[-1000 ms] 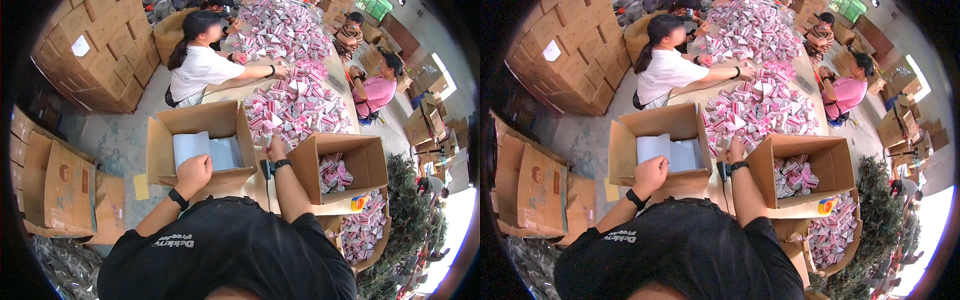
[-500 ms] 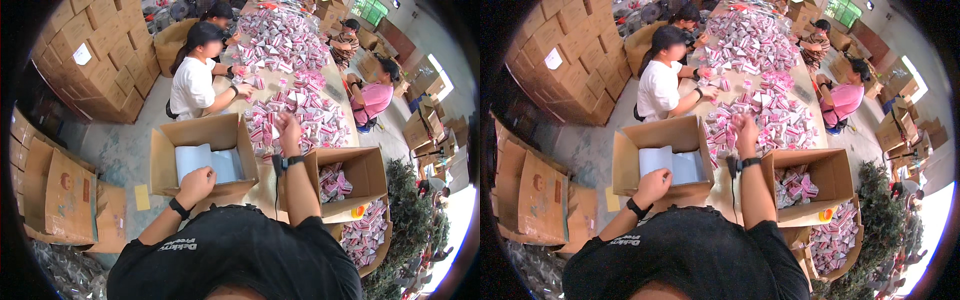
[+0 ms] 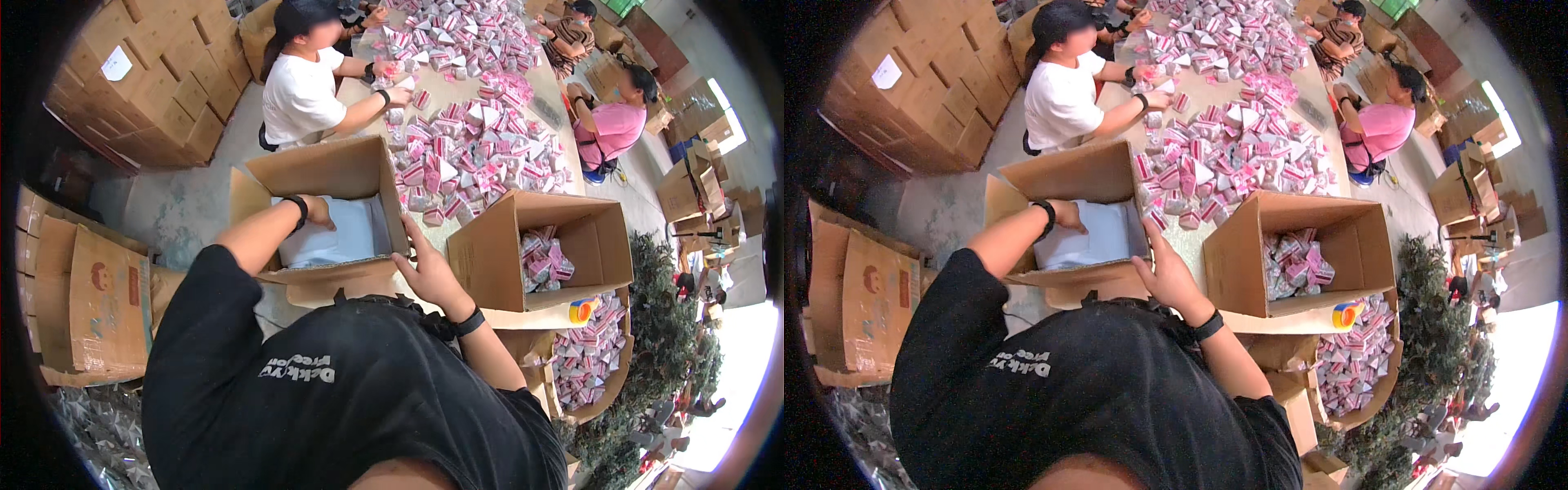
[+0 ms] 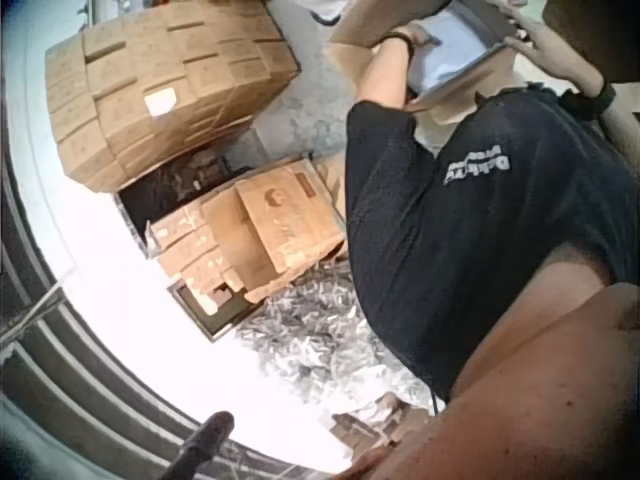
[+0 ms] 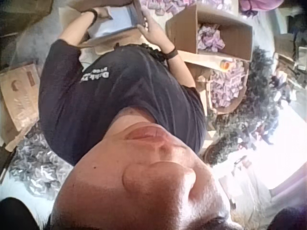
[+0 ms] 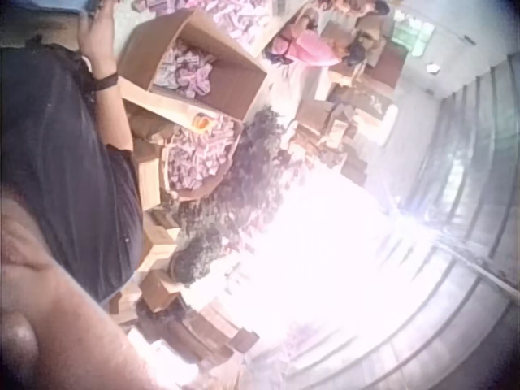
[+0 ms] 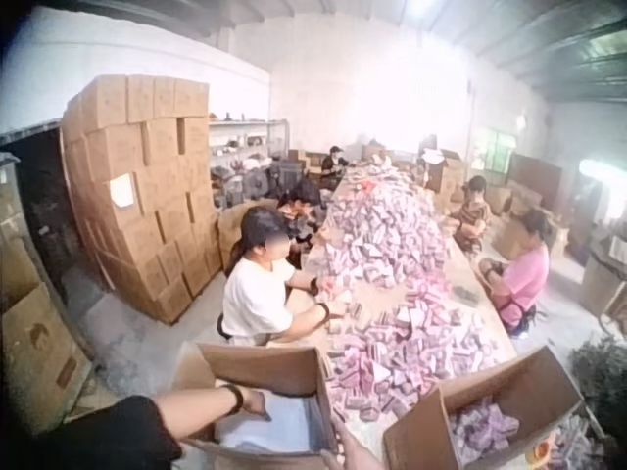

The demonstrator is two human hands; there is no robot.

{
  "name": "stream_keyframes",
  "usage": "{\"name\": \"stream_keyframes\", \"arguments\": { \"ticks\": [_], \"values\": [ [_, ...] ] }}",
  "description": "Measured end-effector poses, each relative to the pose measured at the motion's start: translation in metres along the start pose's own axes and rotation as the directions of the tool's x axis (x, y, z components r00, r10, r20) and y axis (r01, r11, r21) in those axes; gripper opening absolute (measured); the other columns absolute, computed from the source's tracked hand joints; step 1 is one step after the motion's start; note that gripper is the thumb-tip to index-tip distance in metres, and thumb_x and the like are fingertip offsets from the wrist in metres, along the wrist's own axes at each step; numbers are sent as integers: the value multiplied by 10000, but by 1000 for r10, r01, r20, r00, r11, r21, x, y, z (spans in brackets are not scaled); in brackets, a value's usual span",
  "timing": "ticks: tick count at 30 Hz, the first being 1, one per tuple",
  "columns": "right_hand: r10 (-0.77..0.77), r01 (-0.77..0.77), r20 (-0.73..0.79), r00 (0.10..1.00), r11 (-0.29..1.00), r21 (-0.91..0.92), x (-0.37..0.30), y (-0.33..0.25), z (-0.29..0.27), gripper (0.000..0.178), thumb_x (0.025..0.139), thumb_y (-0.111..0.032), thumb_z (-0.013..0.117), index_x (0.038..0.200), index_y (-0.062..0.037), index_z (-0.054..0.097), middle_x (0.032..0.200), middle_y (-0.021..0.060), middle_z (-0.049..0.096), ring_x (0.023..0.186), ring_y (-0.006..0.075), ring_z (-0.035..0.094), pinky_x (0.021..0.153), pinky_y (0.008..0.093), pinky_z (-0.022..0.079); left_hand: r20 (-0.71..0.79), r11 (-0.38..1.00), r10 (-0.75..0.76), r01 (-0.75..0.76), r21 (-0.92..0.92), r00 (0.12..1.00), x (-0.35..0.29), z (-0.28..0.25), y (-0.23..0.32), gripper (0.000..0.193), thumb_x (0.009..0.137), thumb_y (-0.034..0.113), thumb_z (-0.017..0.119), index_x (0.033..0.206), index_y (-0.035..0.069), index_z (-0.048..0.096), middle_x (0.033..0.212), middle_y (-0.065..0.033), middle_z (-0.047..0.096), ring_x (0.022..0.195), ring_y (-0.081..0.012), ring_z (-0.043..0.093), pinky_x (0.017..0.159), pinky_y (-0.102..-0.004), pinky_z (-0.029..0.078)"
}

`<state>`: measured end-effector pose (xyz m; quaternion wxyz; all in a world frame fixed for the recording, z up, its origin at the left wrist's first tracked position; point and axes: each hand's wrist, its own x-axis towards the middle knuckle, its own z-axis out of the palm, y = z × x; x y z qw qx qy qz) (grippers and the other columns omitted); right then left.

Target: Packing small pink packages into cardboard boxes and sealing them with tape.

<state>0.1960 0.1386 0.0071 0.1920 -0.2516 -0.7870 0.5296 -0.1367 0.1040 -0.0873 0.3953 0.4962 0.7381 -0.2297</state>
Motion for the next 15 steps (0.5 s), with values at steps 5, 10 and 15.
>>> {"name": "stream_keyframes", "arguments": {
  "ticks": [5,10,15],
  "values": [
    [104,-91,116,988,990,-106,-14,-8,-22,714,915,-125,627,1530,-124,263,1285,288,565,1177,413,571,955,438,476,-249,979,-202,193,-58,947,39,91,12,759,779,356,737,1352,-42,439,1373,-288,491,1252,-367,532,1023,-427,463],
    [122,-117,116,986,992,-47,-29,-15,-22,709,918,-104,622,1535,-171,280,1208,241,623,951,316,680,789,397,543,-466,999,-34,14,-47,884,-1,56,22,221,822,44,558,962,-12,719,995,-239,700,961,-382,687,837,-456,550],
    [112,-98,112,987,988,-122,-25,-14,-20,718,917,-111,622,1538,-157,263,1182,254,624,935,348,673,799,405,539,-702,991,-42,-61,-120,711,-55,2,18,170,752,64,598,836,-26,716,892,-282,682,871,-414,687,741,-496,550]
  ]
}}
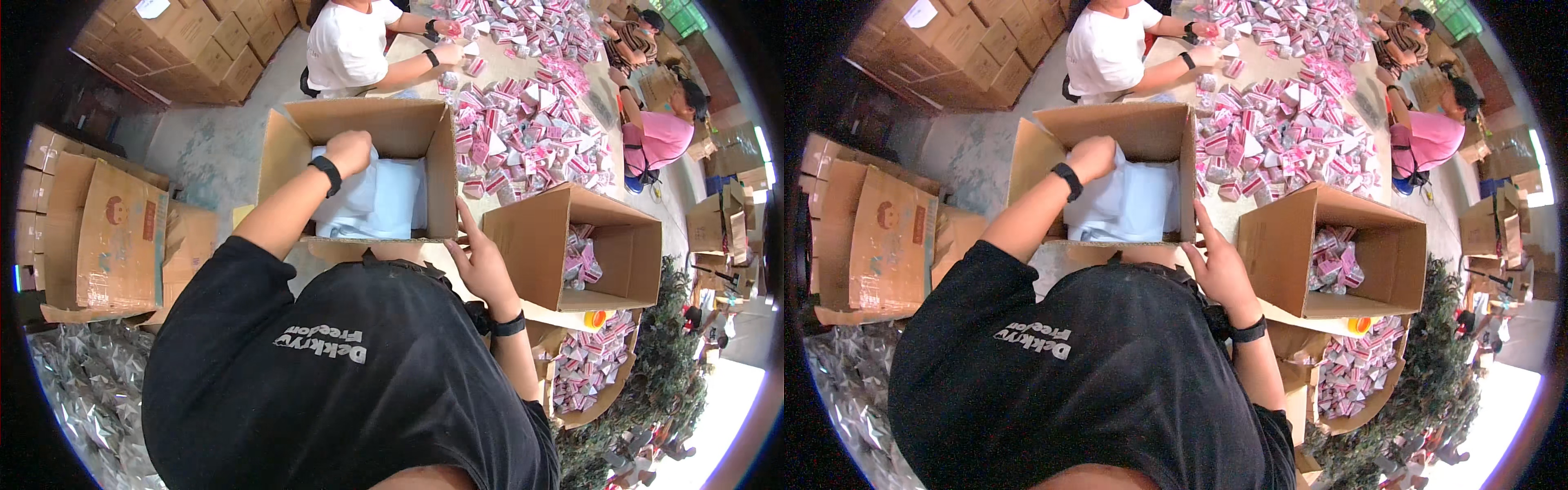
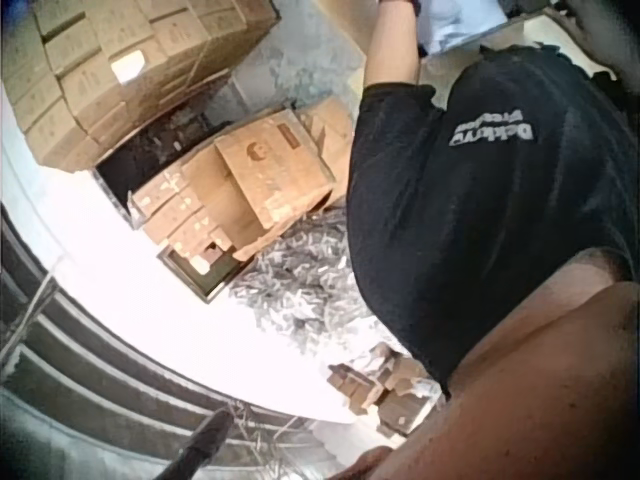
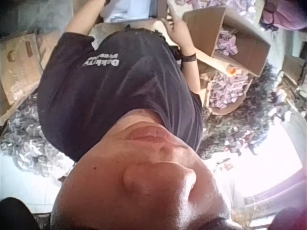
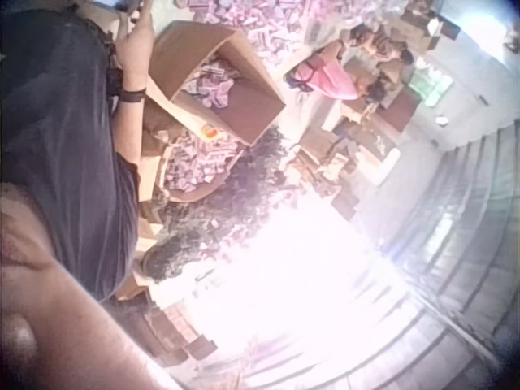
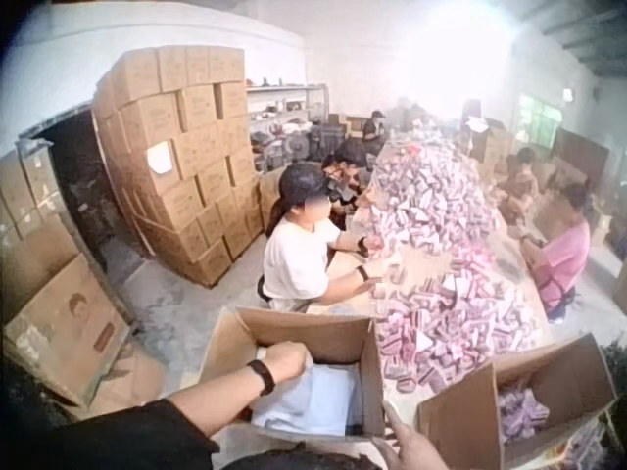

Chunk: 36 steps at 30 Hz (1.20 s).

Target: Packing small pink packages into cardboard boxes and sealing them with tape.

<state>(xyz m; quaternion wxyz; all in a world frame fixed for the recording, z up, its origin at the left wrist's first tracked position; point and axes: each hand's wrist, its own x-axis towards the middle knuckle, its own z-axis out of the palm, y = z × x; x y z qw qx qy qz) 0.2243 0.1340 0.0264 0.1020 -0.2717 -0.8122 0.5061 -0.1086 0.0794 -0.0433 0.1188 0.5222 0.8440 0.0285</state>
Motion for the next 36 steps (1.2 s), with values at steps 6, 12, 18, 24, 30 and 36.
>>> {"name": "stream_keyframes", "arguments": {
  "ticks": [6,12,18,24,30,36],
  "values": [
    [-67,58,-33,997,972,-229,11,-6,-8,676,892,-170,655,1480,-72,336,1164,274,612,1033,417,615,882,455,502,-221,890,31,-128,-438,975,-49,-90,1,142,811,117,700,896,11,660,769,-98,662,737,-202,639,665,-327,497],
    [-222,157,-165,961,929,-336,30,-27,-12,533,859,-175,684,1315,13,484,1145,244,594,1094,424,556,945,455,453,-264,585,-82,-168,-793,961,-79,-137,-8,149,849,-26,617,991,16,627,774,7,616,726,-58,558,657,-220,456],
    [-343,301,-132,930,917,-260,45,-51,4,542,832,-218,748,1279,-2,527,1198,225,591,1108,380,586,937,421,485,-341,411,-76,-282,-867,937,-106,-135,21,141,865,-60,578,969,35,572,870,41,555,811,-36,531,729,-205,446],
    [-467,470,61,882,880,-64,47,-84,19,762,777,-400,786,1319,25,461,1172,255,583,1008,398,616,875,428,500,-247,223,77,-258,-940,966,-138,-144,75,130,858,-83,616,919,17,560,868,16,559,803,-43,530,723,-202,449],
    [-524,527,60,849,839,-134,49,-74,29,217,872,-203,693,949,-7,640,887,166,639,837,366,620,733,438,499,-389,195,145,-411,-890,910,-141,-152,66,150,855,-79,618,952,17,555,930,-19,558,870,-76,540,776,-223,446],
    [-620,609,-135,773,785,-115,54,-66,33,159,872,-171,633,812,-24,622,781,152,602,768,365,603,673,463,482,-502,202,1,-492,-847,865,-133,-146,52,160,906,22,582,1064,2,560,1012,-41,577,897,-118,550,813,-262,451]
  ]
}}
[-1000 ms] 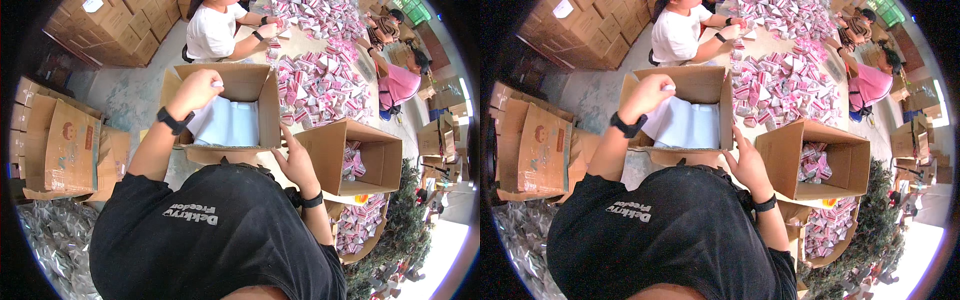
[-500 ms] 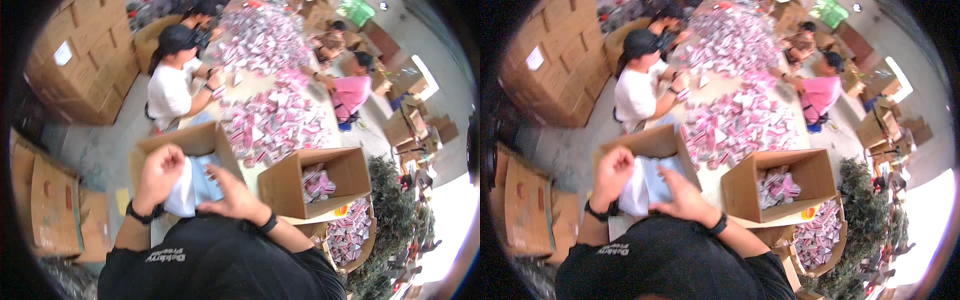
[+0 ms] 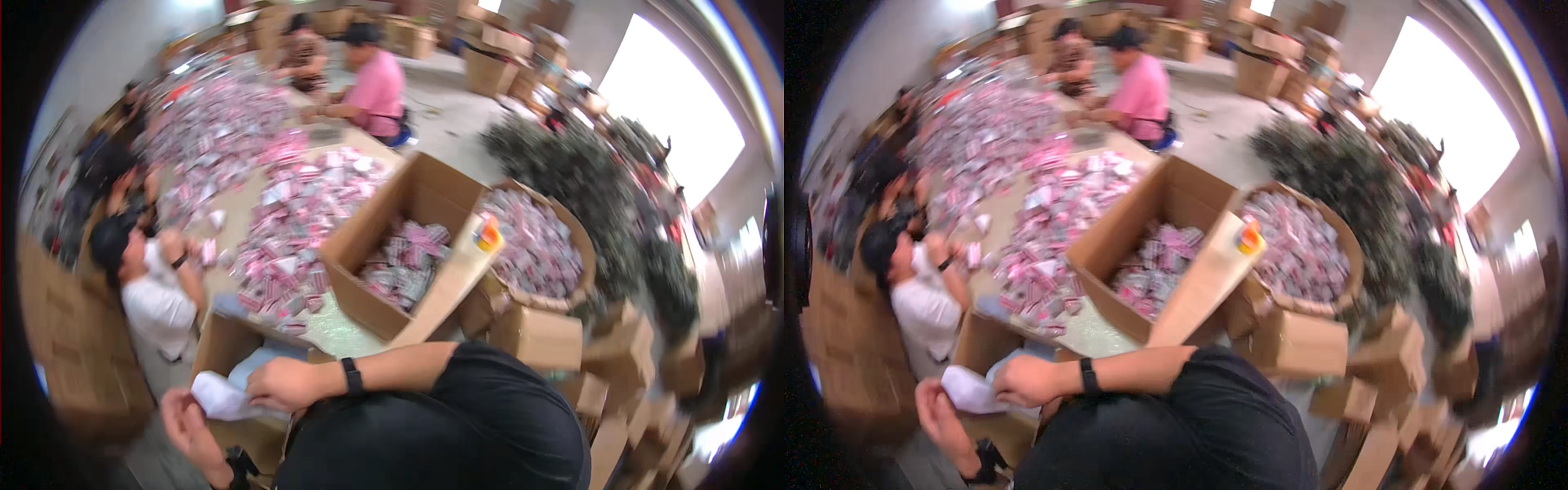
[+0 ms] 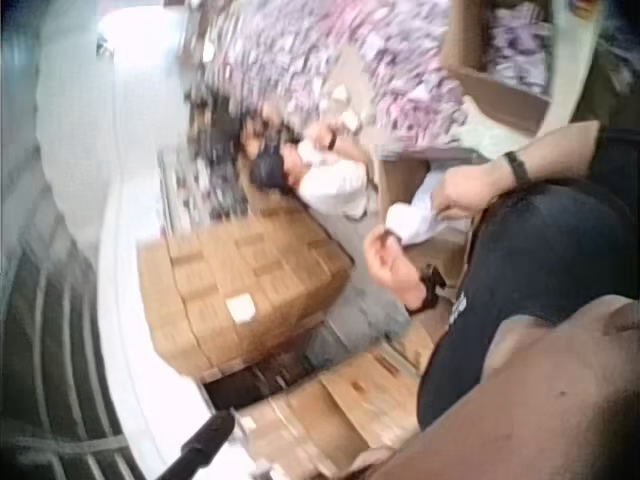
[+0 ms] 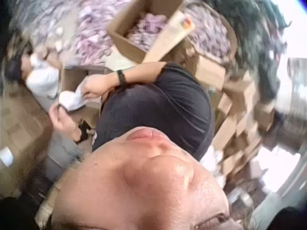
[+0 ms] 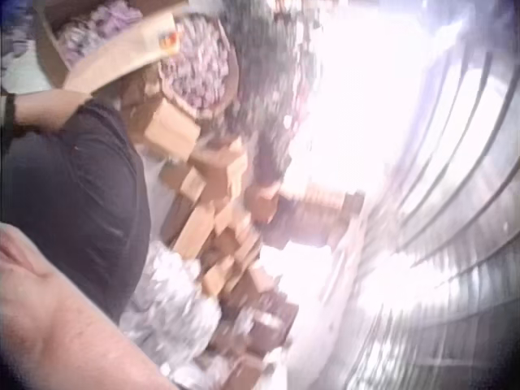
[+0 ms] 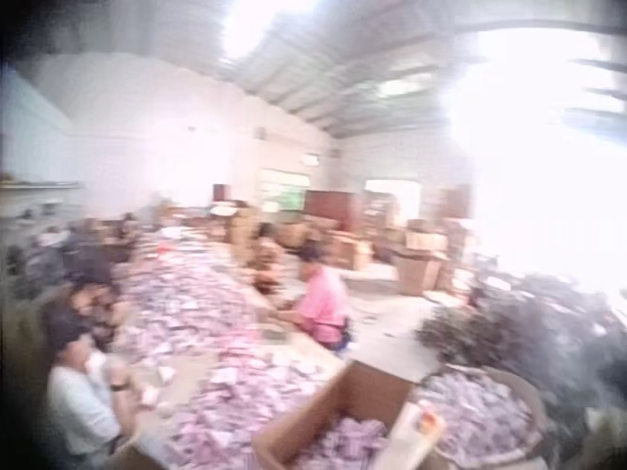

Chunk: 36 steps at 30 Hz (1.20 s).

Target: Packing small pink packages into cardboard boxes and sealing them with tape.

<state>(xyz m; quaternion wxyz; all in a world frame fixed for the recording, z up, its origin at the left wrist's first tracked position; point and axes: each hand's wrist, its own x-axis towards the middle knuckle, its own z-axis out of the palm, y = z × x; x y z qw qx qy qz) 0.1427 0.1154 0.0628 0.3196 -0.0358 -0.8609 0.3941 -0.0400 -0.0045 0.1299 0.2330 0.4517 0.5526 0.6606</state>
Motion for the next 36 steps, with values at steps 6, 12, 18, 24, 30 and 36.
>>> {"name": "stream_keyframes", "arguments": {
  "ticks": [6,12,18,24,30,36],
  "values": [
    [-6,4,-168,986,1000,-11,-3,0,-14,229,839,-206,631,725,-7,634,747,192,615,753,407,603,668,496,471,176,983,-108,79,166,978,12,-10,-22,391,1001,206,531,1301,-43,500,1247,-144,558,1160,-239,529,1005,-390,407],
    [56,-53,-145,988,998,23,-10,-6,-19,234,892,-202,588,769,-3,575,764,195,577,763,413,574,675,503,446,349,968,-207,140,208,914,3,-25,-77,431,988,50,512,1394,-58,419,1301,-145,548,1184,-230,544,1021,-372,421],
    [147,-152,-101,984,988,-40,-19,6,-8,226,890,-208,579,791,-6,600,787,193,605,776,413,595,685,503,471,407,881,-280,401,-251,869,3,-9,-70,352,953,84,608,1266,-61,540,1142,-105,617,987,-174,591,856,-327,477],
    [263,-268,-55,963,956,-116,-26,7,-10,226,862,-216,599,787,-3,622,793,192,623,791,414,615,706,497,493,320,933,-297,203,297,899,-1,25,-55,215,967,152,607,1044,-46,637,894,-24,640,784,-95,547,715,-245,437],
    [346,-351,-61,936,931,-102,-25,9,-11,216,849,-226,624,826,-11,642,811,187,649,779,400,631,688,486,499,237,938,-281,214,272,930,-3,25,-50,156,967,143,597,949,-12,606,864,-3,600,756,-75,497,681,-245,415],
    [328,-327,-18,944,944,42,-23,-4,-17,282,816,-289,697,920,-32,643,781,140,672,724,357,649,645,451,503,284,905,-338,227,360,897,-3,33,-41,105,946,102,611,899,21,564,821,4,553,758,-68,489,677,-232,412]
  ]
}}
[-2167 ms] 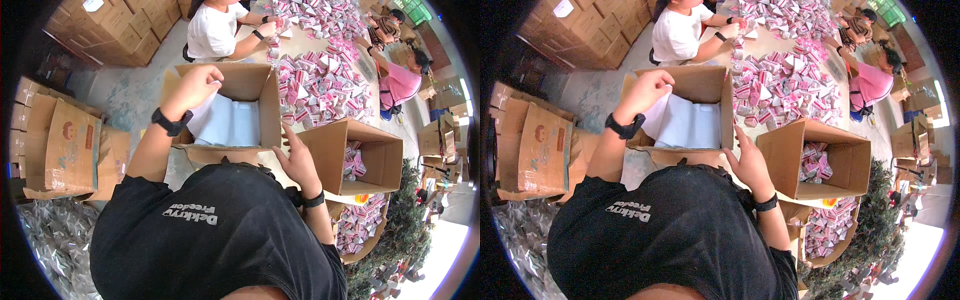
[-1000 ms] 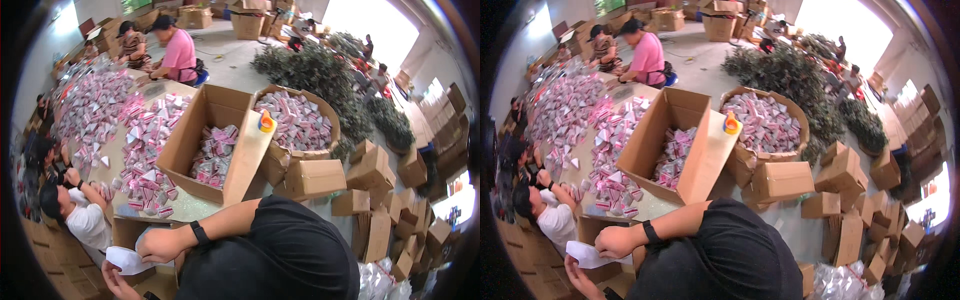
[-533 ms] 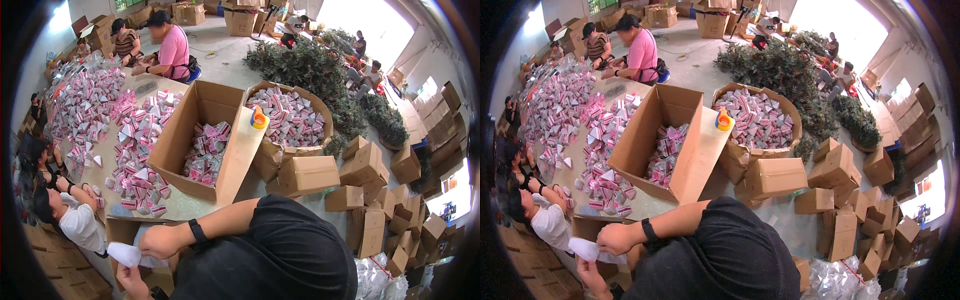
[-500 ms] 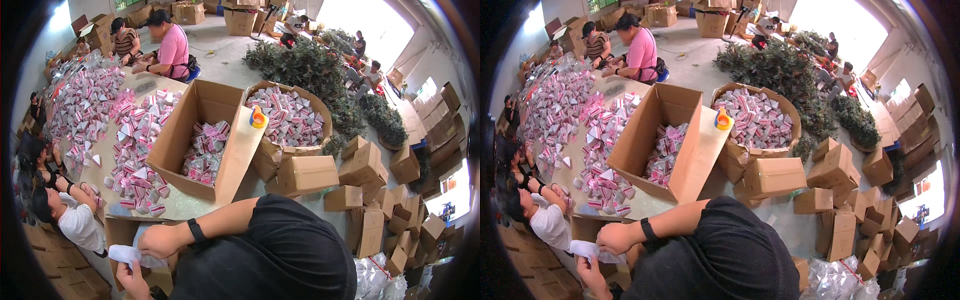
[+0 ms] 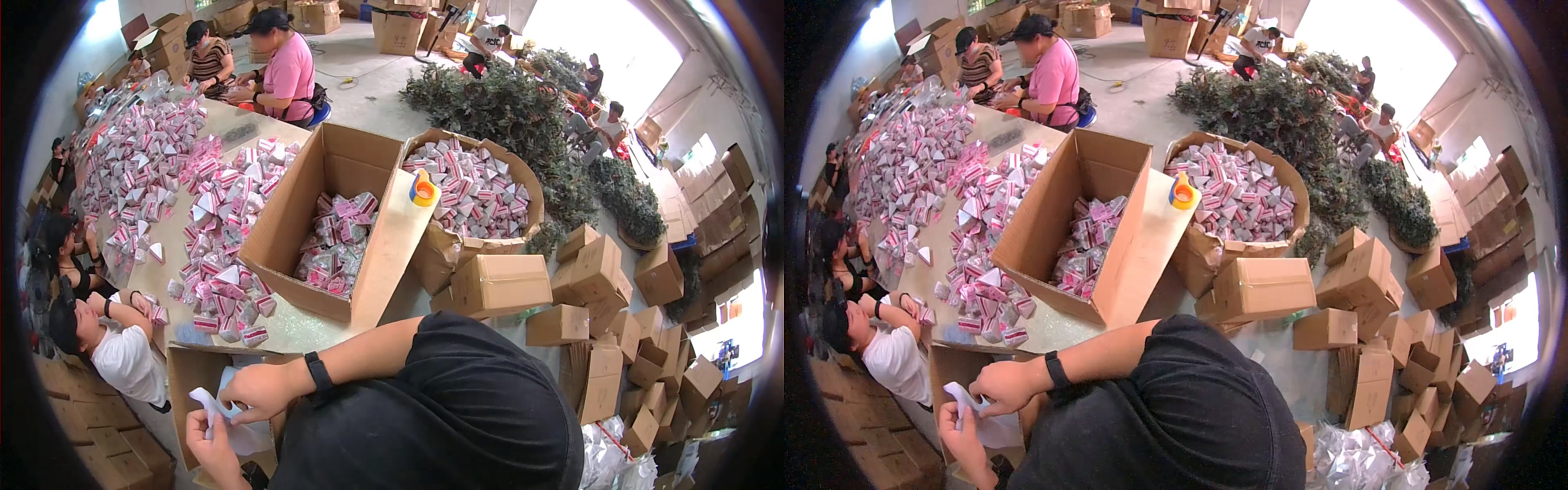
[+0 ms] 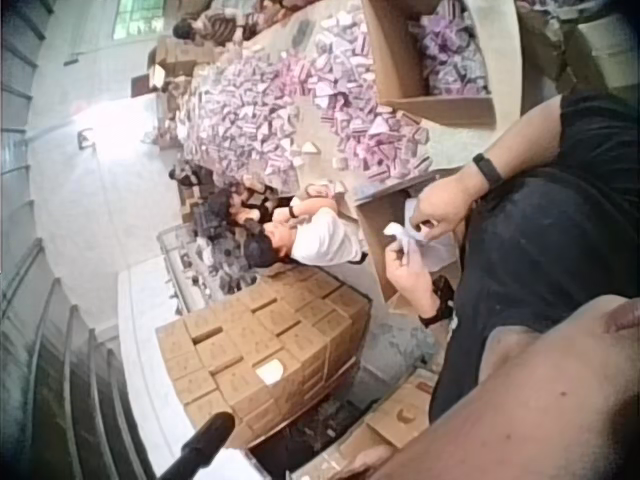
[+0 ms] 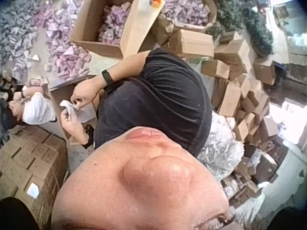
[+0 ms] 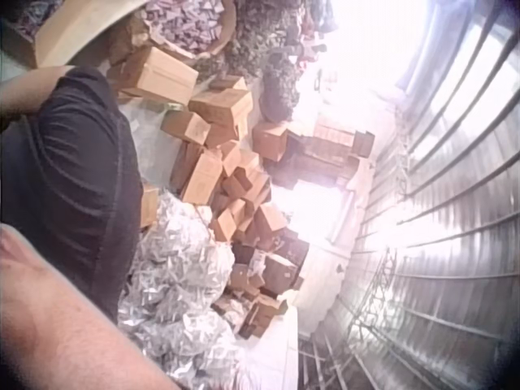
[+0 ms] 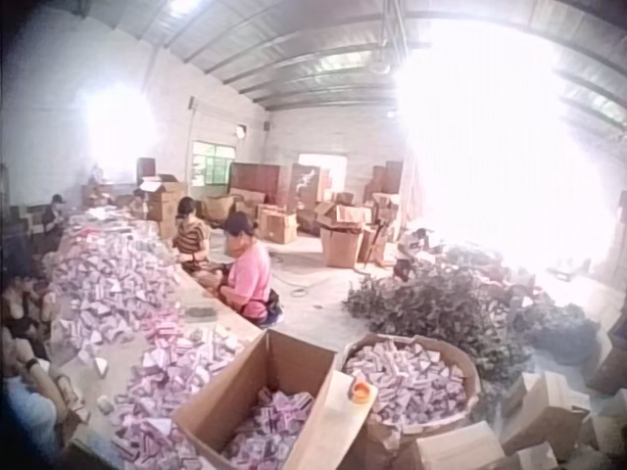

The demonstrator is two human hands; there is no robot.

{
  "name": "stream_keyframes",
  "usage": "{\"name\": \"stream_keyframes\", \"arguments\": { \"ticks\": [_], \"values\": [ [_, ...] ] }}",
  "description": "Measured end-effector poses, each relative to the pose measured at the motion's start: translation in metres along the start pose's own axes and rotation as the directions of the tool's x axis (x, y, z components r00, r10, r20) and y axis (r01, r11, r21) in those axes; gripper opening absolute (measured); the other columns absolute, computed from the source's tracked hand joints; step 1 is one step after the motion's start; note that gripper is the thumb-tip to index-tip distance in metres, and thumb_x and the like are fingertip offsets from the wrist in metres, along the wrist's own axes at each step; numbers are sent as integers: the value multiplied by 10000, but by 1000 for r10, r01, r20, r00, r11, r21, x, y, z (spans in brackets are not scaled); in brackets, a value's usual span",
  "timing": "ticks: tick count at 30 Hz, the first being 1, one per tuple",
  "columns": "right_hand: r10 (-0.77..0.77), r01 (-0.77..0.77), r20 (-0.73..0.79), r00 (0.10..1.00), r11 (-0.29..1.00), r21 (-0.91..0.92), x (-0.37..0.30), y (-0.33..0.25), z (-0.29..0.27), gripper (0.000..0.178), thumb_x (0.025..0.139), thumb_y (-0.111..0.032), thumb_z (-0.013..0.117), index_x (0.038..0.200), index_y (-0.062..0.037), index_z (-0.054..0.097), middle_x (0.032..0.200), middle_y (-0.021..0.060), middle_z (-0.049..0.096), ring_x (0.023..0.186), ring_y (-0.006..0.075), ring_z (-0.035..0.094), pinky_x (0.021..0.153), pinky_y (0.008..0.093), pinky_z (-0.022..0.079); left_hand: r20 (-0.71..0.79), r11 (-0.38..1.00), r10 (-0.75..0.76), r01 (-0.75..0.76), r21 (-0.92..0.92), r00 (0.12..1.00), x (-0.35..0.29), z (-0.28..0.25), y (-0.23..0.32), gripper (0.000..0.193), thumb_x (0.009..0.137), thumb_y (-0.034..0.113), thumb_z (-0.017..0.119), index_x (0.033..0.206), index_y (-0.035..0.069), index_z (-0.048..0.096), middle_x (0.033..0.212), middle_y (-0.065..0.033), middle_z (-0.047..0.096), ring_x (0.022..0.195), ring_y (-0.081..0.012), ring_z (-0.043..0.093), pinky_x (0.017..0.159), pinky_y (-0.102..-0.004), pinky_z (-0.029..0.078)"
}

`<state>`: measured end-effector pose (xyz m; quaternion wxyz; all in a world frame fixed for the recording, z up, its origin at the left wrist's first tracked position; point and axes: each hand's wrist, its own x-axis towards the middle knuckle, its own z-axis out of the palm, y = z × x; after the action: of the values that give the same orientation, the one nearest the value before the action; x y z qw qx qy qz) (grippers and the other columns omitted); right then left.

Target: Packing small pink packages into cardboard boxes and sealing them with tape.

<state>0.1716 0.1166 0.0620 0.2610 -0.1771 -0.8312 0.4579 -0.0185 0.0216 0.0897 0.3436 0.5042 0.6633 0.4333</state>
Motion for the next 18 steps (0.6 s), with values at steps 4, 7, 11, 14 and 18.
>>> {"name": "stream_keyframes", "arguments": {
  "ticks": [4,7,11,14,18],
  "values": [
    [24,-23,46,999,999,-30,0,1,1,286,828,-308,692,938,-48,645,749,123,669,693,349,648,615,448,497,47,998,-24,27,-55,999,-1,11,0,63,914,29,618,893,2,566,805,-12,575,737,-73,523,661,-229,430],
    [23,-22,22,999,999,-29,-2,7,5,276,823,-308,695,925,-55,650,726,121,663,675,353,644,597,452,491,19,998,-21,22,-57,1000,-3,18,8,70,898,8,629,858,-31,587,769,-19,595,718,-73,535,658,-229,444],
    [31,-30,28,999,999,-37,-3,9,5,281,811,-310,700,903,-49,651,707,129,655,679,356,645,604,459,491,5,1000,-26,26,-13,1000,-4,18,-1,119,881,12,658,801,-46,591,724,-12,588,696,-69,523,638,-232,438],
    [-8,8,5,1000,999,-46,-3,15,11,287,801,-307,709,899,-45,644,701,134,651,682,362,643,610,465,492,3,1000,2,-2,29,1000,-3,15,-5,130,869,8,670,782,-40,586,709,-9,581,682,-71,506,624,-234,422],
    [57,-54,35,998,995,-84,-2,13,14,331,771,-317,744,915,-45,622,736,147,662,710,378,646,630,476,498,28,988,35,-39,153,999,-6,15,0,119,851,5,688,799,-18,583,724,-5,573,694,-78,480,634,-243,403]
  ]
}}
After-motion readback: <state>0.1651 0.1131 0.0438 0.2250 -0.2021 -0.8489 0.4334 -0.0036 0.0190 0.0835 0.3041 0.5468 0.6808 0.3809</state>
